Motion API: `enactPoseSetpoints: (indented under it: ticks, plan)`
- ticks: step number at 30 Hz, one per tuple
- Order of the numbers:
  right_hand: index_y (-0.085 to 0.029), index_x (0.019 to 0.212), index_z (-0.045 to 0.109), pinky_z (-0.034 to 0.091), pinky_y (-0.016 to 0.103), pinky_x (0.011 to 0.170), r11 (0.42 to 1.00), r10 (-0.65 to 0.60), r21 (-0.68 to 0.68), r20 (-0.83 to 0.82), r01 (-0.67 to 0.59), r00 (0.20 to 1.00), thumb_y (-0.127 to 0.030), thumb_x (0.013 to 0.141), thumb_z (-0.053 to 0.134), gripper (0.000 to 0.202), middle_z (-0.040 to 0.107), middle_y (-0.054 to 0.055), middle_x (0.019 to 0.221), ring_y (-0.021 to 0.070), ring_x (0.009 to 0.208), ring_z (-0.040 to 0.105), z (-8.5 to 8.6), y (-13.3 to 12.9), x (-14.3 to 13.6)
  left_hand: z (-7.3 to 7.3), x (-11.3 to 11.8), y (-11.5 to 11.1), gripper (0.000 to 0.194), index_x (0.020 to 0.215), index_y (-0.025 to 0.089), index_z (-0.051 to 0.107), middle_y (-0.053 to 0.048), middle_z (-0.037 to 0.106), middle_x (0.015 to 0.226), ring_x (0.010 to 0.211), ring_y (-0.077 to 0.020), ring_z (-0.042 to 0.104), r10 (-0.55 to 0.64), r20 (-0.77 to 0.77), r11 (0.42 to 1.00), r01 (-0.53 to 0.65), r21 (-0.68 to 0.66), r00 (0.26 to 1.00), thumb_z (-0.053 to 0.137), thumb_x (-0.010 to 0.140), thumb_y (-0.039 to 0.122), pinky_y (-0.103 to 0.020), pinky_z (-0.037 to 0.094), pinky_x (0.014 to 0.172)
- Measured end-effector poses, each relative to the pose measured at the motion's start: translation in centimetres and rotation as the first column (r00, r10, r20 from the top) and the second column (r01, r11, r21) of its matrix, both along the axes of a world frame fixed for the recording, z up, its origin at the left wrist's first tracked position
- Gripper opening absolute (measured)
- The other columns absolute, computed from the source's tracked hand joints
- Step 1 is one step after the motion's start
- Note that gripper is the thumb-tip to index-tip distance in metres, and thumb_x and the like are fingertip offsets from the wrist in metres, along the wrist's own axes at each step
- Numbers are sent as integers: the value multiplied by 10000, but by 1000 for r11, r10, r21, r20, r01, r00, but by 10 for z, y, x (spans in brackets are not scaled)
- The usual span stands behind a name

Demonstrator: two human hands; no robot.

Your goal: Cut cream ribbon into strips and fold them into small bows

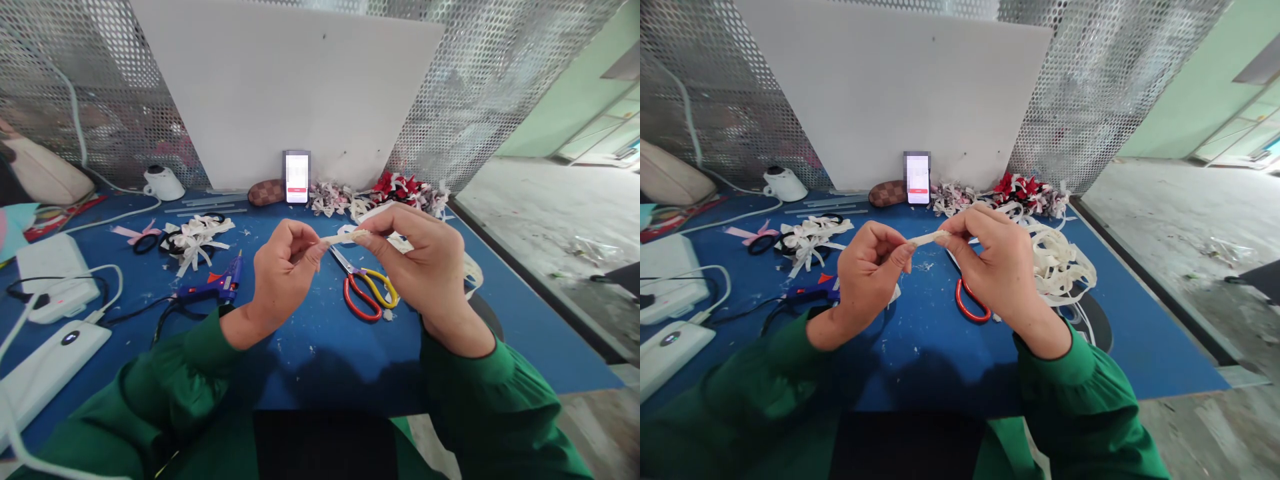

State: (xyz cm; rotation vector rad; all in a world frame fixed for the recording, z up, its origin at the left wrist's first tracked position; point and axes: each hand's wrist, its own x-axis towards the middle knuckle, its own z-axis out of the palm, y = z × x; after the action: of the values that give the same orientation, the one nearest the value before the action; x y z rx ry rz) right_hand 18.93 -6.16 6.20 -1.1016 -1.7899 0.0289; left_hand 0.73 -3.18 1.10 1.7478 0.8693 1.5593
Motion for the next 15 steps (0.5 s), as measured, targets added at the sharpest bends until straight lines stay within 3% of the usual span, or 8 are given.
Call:
enactPoseSetpoints:
  ticks: [4,8,15]
  plan:
    - [-244,797,666,487,340,635,1000,-5,1,7,5,1000,-194,912,696,129,724,21,796,197,730,659,0,0,0,2,-1,0,126,1037,220,678,61,600,592,502,-86,554,34,-89,999,-30,45,995,678,933,292,-210,434,493]
    - [-245,792,666,487,343,643,1000,-12,19,-5,12,1000,-229,915,702,129,722,18,796,195,724,657,-1,1,1,3,-1,-1,94,906,207,712,48,616,584,501,-80,564,39,-139,996,-27,86,990,653,946,268,-209,442,510]
    - [-225,803,670,487,330,653,999,-32,23,-30,33,999,-232,912,706,115,712,15,778,185,719,651,-3,4,3,2,-1,-3,106,850,193,671,57,604,573,461,-66,522,6,-134,997,4,71,991,661,931,260,-193,398,457]
